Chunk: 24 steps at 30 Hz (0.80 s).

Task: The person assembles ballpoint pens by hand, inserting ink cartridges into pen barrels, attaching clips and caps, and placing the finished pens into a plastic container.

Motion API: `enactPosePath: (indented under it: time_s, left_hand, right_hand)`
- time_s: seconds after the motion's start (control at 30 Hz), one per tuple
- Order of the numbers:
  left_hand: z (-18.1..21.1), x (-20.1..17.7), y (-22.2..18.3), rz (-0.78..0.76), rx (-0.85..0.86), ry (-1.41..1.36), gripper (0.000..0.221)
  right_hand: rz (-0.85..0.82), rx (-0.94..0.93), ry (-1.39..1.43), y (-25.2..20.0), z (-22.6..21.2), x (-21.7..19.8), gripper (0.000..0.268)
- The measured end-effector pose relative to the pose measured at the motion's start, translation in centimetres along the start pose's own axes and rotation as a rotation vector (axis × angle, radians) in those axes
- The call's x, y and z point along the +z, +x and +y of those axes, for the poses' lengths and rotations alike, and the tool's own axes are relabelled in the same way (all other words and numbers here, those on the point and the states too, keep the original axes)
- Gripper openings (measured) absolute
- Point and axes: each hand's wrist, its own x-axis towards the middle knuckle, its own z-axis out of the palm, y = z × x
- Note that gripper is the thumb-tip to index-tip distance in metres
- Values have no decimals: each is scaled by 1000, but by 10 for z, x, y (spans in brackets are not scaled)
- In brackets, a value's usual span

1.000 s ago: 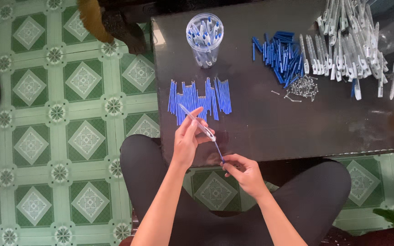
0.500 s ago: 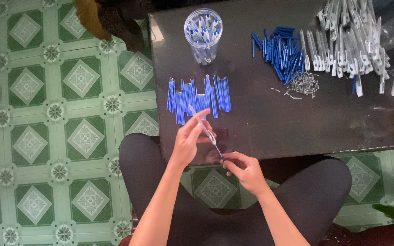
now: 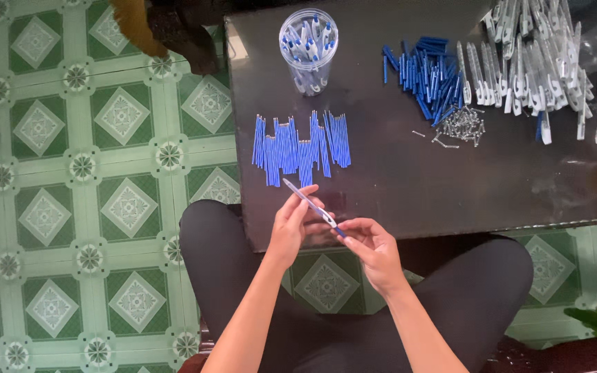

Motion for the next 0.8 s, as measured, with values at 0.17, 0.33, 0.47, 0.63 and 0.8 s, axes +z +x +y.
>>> enactPosePath:
  time_s: [0.17,0.33,0.47,0.63,0.8]
  left_hand:
    - [-8,0,1,-2,-46,-153,37]
    - [-15,0,2,-3,-52,-134,36]
    - [-9,11,-3,43,-8,-100,36]
    - [-10,22,-9,-3,18,28,38]
    - [-25,11,0,-107,92,222,39]
  right_hand:
    - [20,-15,69,-3,-4,15,21]
    - [40,-48,-1,3,10,9,15]
    - [21,2,150,2,7,17,31]
    - [166,-49,65,30,-23,46,26]
    - [66,-925,-575,109,-144,109,19]
